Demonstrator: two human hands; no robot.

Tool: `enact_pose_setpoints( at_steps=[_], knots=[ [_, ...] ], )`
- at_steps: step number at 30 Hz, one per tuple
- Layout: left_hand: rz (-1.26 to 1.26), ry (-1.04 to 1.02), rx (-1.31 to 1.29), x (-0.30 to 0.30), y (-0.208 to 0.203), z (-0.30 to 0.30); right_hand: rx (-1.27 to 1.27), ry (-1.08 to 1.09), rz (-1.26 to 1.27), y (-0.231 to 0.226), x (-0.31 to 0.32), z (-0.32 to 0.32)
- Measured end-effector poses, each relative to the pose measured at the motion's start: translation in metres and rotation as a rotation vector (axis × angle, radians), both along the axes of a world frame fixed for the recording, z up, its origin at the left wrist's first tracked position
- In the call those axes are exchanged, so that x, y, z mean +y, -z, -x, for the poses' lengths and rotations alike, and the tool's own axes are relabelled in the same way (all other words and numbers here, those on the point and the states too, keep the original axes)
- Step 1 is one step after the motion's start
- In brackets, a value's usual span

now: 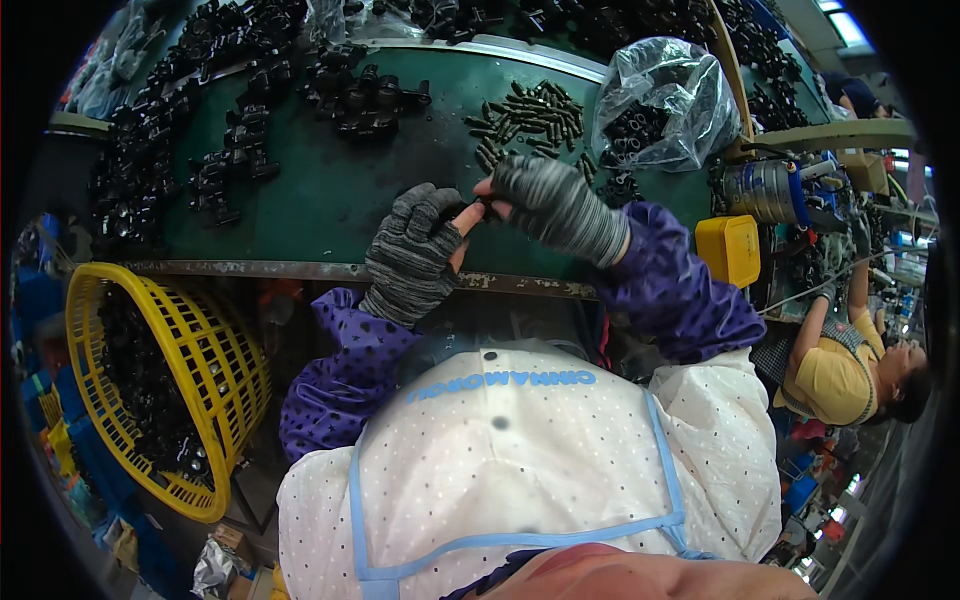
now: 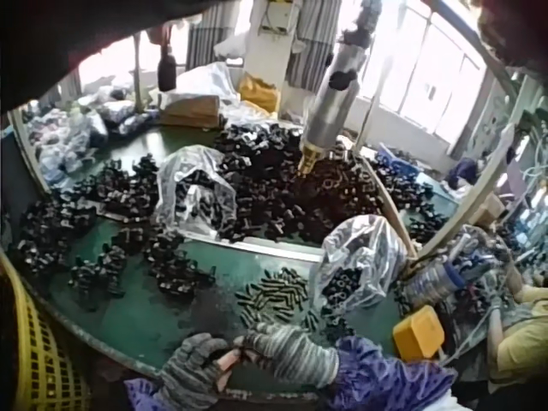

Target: Assembling decorative light strings by inserting small bulbs into plastic housings using a pneumatic screwdriver on an assembly line.

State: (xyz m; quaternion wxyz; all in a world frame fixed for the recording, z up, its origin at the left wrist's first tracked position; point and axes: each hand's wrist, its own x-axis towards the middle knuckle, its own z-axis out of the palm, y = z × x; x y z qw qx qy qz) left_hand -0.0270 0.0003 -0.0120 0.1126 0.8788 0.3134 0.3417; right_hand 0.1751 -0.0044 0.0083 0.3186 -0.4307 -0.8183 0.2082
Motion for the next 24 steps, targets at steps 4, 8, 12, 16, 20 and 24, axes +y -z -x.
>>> enact_pose_setpoints(
  at_steps=[4,8,12,16,20,24],
  knots=[
    [-0.016,0.013,-0.008,0.002,0.001,0.0,-0.225,0.123,-0.196,0.001,-0.02,0.013],
    [0.009,0.038,-0.007,0.004,0.0,0.001,0.328,0.095,0.629,-0.004,-0.014,0.0],
    [0.012,0.027,-0.023,0.0,-0.002,0.001,-0.44,0.352,0.107,-0.016,-0.007,-0.058],
    [0.072,0.019,-0.099,0.001,0.001,-0.001,-1.037,0.585,0.212,0.006,-0.01,-0.095],
    [0.064,-0.024,-0.033,0.0,-0.003,-0.004,-0.903,0.616,-0.019,0.021,-0.012,-0.107],
    [0.129,-0.109,-0.003,0.003,-0.005,-0.004,-0.506,0.453,-0.127,-0.004,-0.008,-0.075]
  ],
)
